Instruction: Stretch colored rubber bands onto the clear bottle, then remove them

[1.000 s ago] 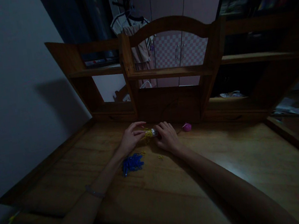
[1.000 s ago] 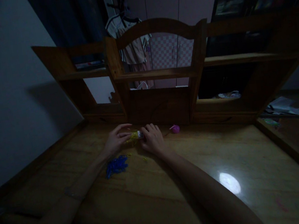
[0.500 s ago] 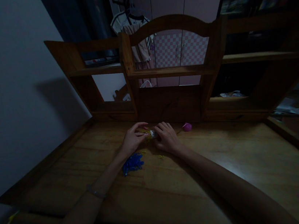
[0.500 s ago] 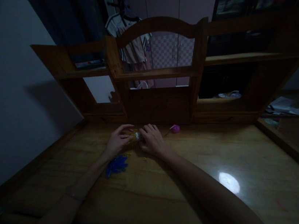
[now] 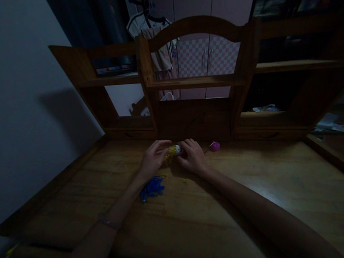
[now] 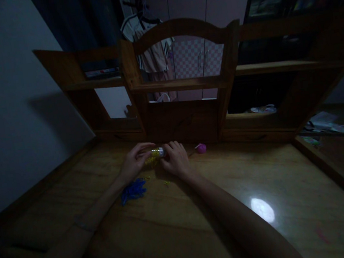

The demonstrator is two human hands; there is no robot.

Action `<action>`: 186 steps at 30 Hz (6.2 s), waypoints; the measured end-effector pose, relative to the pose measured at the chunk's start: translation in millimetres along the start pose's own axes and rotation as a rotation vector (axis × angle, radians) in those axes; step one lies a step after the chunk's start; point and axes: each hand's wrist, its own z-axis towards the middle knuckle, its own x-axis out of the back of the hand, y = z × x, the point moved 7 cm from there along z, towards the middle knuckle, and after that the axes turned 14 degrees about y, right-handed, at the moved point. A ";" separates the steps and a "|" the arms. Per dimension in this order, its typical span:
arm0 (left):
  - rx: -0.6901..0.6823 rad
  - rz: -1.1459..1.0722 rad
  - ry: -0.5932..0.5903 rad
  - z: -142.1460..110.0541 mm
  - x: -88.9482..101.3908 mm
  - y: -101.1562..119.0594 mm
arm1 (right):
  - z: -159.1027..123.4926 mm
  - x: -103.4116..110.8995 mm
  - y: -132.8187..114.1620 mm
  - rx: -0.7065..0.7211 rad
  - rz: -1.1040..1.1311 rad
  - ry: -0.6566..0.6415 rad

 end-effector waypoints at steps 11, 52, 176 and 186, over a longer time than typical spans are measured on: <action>-0.121 0.106 0.140 4.6 13.7 2.1 | -1.8 -1.9 -2.0 0.024 0.000 -0.017; -0.126 0.076 0.065 0.0 13.9 17.2 | 1.3 0.5 10.5 -0.076 0.110 0.072; -0.200 0.524 -0.167 4.0 -6.2 -55.5 | 1.3 -0.3 20.7 -0.159 0.128 0.143; -0.214 0.538 -0.263 -3.3 -17.2 -73.5 | 1.4 -2.2 20.1 -0.156 0.115 0.123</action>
